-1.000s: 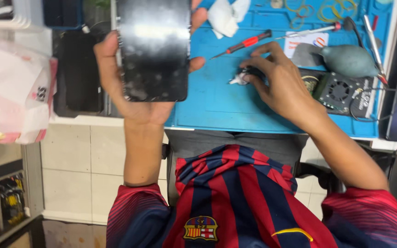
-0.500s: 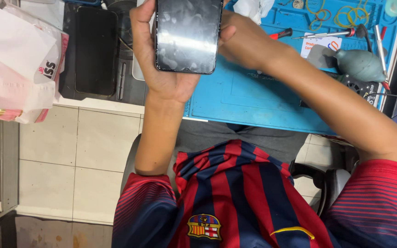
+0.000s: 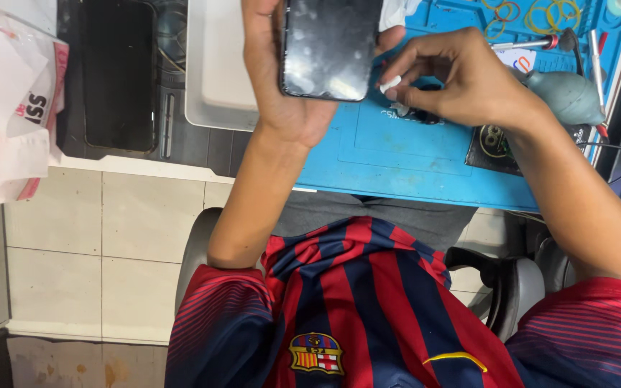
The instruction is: The person applies a white substance to the edges of a smartphone, then uses a small fan to dry the surface. They wipe the screen with a tissue and inspect the device.
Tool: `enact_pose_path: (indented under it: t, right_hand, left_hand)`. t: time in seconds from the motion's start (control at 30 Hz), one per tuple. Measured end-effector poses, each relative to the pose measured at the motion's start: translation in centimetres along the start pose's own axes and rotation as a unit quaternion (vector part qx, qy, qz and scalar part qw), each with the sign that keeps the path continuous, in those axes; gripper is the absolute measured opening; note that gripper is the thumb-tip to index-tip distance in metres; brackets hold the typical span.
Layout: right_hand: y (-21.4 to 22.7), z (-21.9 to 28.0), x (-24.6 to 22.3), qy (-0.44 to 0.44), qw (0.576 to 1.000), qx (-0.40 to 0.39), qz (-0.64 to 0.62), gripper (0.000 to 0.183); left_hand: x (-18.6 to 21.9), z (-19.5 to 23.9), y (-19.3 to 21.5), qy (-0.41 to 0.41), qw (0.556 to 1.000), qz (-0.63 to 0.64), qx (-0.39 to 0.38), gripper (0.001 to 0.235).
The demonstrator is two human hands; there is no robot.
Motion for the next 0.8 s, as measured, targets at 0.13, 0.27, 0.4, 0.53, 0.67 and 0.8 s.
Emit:
enact_pose_path:
  t: [0.13,0.27,0.4,0.53,0.67,0.8]
  right_hand:
    - [-0.1,0.0,1.2,0.051,0.998,0.007,-0.041,0.022]
    - [-0.8,-0.2,2.0,0.069,0.996,0.020,0.050,0.027]
    - [-1.4,-0.3,2.6,0.028,0.999,0.021,0.008,0.022]
    - [-1.3,-0.4,2.7,0.077,0.994,0.022,0.079,0.020]
    - [-1.3,-0.5,2.5,0.078,0.992,0.021,0.100,0.021]
    - [-1.4,-0.5,2.4,0.076,0.991,0.019,0.105,0.022]
  left_hand:
    - [-0.8,-0.5,0.9,-0.002,1.000,-0.016,-0.018,0.051]
    - [-1.0,-0.7,1.2,0.003,1.000,0.007,-0.013,0.054]
    - [-0.9,-0.5,1.3,0.005,0.999,-0.025,-0.020,0.056]
    - [-0.9,-0.6,1.3,0.001,1.000,-0.005,-0.016,0.055]
    - [-1.0,-0.7,1.2,0.003,1.000,0.009,-0.011,0.055]
    - [-0.9,-0.6,1.1,0.004,1.000,0.005,-0.005,0.054]
Point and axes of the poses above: each hand's wrist, its own z-axis away from the middle knuckle, its own y-axis out of the back of the hand, x = y × z, the point moved 1 cm from there along -z, towards the middle knuckle, and after that the axes turned 14 degrees about z, right-handed, at the moved point
